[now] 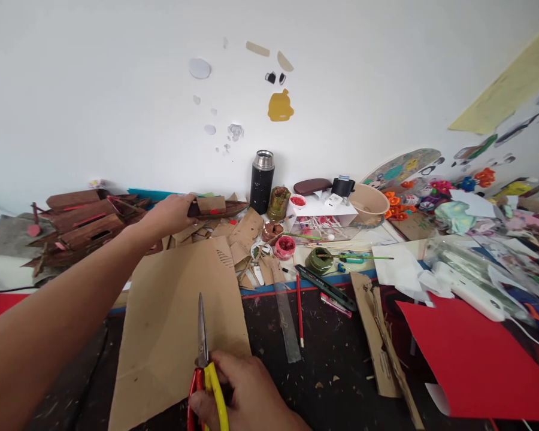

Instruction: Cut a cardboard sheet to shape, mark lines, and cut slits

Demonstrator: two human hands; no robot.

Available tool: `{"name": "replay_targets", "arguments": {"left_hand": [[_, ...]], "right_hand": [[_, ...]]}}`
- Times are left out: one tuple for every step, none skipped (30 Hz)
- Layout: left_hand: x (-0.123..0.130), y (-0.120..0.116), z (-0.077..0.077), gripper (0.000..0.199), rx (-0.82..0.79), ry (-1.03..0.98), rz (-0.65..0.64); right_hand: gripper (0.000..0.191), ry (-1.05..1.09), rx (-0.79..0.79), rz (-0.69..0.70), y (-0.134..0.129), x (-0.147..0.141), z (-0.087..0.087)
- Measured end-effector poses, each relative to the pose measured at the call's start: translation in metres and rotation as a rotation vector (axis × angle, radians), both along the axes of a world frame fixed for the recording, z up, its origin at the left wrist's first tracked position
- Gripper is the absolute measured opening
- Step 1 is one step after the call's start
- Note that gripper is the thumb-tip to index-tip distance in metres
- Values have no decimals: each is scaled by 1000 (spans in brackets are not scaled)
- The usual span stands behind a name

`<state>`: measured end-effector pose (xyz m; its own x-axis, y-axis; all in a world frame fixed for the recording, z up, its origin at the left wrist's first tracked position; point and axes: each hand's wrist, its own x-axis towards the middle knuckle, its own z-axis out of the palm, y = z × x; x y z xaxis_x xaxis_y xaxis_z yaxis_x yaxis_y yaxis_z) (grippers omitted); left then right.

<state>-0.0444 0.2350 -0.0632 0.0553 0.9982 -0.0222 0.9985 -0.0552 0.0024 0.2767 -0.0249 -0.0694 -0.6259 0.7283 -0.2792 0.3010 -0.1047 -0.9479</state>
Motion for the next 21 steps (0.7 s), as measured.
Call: {"name": "replay_targets", "arguments": {"left_hand": [[0, 1, -1, 63, 0, 4, -4], [-1, 1, -2, 61, 0, 9, -8], [-2, 2, -2, 62, -1, 15, -11], [-2, 3, -3, 63, -4, 22, -10], [-3, 3, -3, 65, -10, 29, -7], [-3, 4, -3, 67, -20, 35, -2], [-4, 4, -3, 68, -31, 39, 1], [-4, 4, -3, 68, -42, 42, 2], [-5, 5, -2, 69, -52, 42, 1], [-5, 5, -1, 69, -60, 42, -2], [-5, 4, 0, 70, -66, 40, -3], [-4, 4, 1, 71, -69, 36, -4], [-3, 3, 3, 71, -69, 30, -4], [-3, 1, 4, 72, -68, 21, -3], [-1, -1, 6, 71, -64, 9, -5], [0, -4, 7, 72, -59, -5, -8], [1, -7, 10, 73, -51, -21, -8], [2, -11, 12, 74, -40, -44, -8], [2, -16, 16, 77, -26, -66, -3], [3, -21, 20, 79, -7, -100, 7], [2, -27, 24, 79, 10, -141, 10]], "right_hand": [[20, -4, -5, 4, 0, 0, 1], [20, -4, -13, 10, 0, 0, 1], [19, -4, -17, 16, 0, 0, 2], [20, -10, -12, 14, 1, -1, 3], [20, -19, -1, 13, 1, -1, 3], [21, -30, 12, 13, 1, -1, 3], [22, -39, 21, 15, 1, -1, 3], [22, -40, 22, 19, 2, 0, 3], [21, -37, 18, 24, 1, 0, 2], [20, -36, 13, 29, 1, 0, 2], [20, -37, 10, 33, 1, 1, 1], [20, -41, 10, 33, 1, 1, 0], [20, -45, 15, 33, 0, 1, 0], [20, -48, 21, 32, 0, 1, -1], [20, -45, 22, 31, 0, 1, -2], [19, -38, 16, 30, 0, 1, -3], [19, -30, 8, 28, 0, 1, -3], [19, -24, 2, 26, 0, 1, -4], [19, -20, 0, 24, 0, 0, -4], [19, -17, 2, 21, 0, 0, -5], [20, -17, 5, 18, 0, 0, -5]]}}
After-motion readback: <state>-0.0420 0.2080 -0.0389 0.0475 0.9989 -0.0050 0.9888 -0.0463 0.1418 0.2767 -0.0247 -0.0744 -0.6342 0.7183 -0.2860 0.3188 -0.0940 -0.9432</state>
